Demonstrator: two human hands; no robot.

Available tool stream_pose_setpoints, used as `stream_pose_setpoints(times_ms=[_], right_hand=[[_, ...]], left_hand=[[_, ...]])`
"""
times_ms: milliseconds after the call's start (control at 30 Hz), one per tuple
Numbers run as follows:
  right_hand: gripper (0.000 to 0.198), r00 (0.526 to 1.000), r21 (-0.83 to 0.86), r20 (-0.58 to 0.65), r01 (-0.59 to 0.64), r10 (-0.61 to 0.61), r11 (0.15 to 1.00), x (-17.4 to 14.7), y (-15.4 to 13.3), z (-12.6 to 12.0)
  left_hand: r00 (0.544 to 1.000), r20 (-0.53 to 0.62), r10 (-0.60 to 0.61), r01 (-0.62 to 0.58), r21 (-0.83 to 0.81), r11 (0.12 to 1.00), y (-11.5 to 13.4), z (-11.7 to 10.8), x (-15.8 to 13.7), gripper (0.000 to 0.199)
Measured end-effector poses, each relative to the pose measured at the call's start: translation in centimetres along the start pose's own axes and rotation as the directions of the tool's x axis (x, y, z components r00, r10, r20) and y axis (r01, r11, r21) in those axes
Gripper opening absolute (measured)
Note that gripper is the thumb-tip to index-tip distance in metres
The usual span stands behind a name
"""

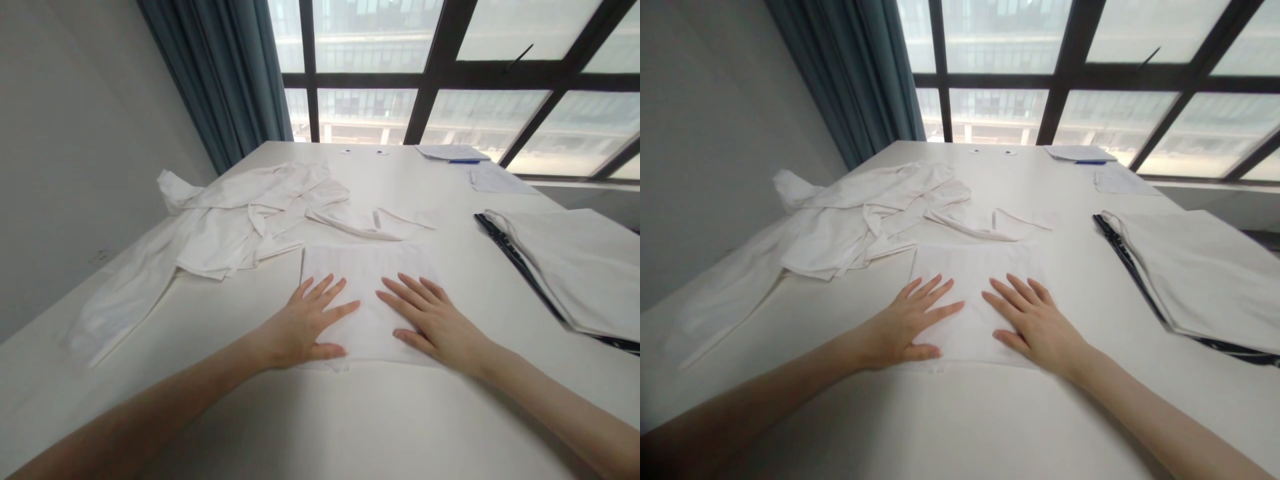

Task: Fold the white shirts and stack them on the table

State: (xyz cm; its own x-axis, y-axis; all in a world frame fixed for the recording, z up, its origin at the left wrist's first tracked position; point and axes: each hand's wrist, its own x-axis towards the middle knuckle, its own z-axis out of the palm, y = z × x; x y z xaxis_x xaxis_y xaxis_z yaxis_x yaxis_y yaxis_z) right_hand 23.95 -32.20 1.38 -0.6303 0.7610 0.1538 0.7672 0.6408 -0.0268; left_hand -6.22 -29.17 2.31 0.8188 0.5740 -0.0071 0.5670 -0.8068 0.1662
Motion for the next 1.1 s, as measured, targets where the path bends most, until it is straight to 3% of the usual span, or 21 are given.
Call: stream_pose_setpoints(times_ms=[167,333,567,733,900,1100], right_hand=[[0.067,0.999,0.014,0.030,0.041,-0.042,0.999,-1.0,1.3,-0.2],[0.055,1.000,0.125,0.011,0.007,-0.008,0.992,-1.2,1.2,-0.6],[0.033,0.978,0.339,-0.186,-0.028,0.096,0.940,-1.3,1.6,-0.2],[0.030,0.968,0.322,-0.246,0.036,0.047,0.946,-1.4,1.5,-0.6],[0.032,0.977,0.267,-0.174,0.164,-0.120,0.950,-1.5,0.8,-1.2],[0.035,0.989,0.239,-0.057,0.143,-0.133,0.961,-1.5,0.7,-1.1]], left_hand=[[0.997,-0.037,0.074,-0.075,-0.014,0.997,-0.5,0.0,-0.4,0.070],[0.981,-0.007,0.195,-0.195,-0.030,0.980,-0.1,-0.6,-0.7,0.064],[0.951,0.032,0.308,-0.302,-0.117,0.946,0.1,-1.3,-1.0,0.050],[0.952,0.035,0.304,-0.297,-0.143,0.944,0.0,-1.4,-1.1,0.048],[0.952,0.009,0.304,-0.299,-0.167,0.940,-0.1,-1.4,-1.0,0.044],[0.965,-0.001,0.261,-0.255,-0.220,0.942,-0.3,-1.3,-1.1,0.043]])
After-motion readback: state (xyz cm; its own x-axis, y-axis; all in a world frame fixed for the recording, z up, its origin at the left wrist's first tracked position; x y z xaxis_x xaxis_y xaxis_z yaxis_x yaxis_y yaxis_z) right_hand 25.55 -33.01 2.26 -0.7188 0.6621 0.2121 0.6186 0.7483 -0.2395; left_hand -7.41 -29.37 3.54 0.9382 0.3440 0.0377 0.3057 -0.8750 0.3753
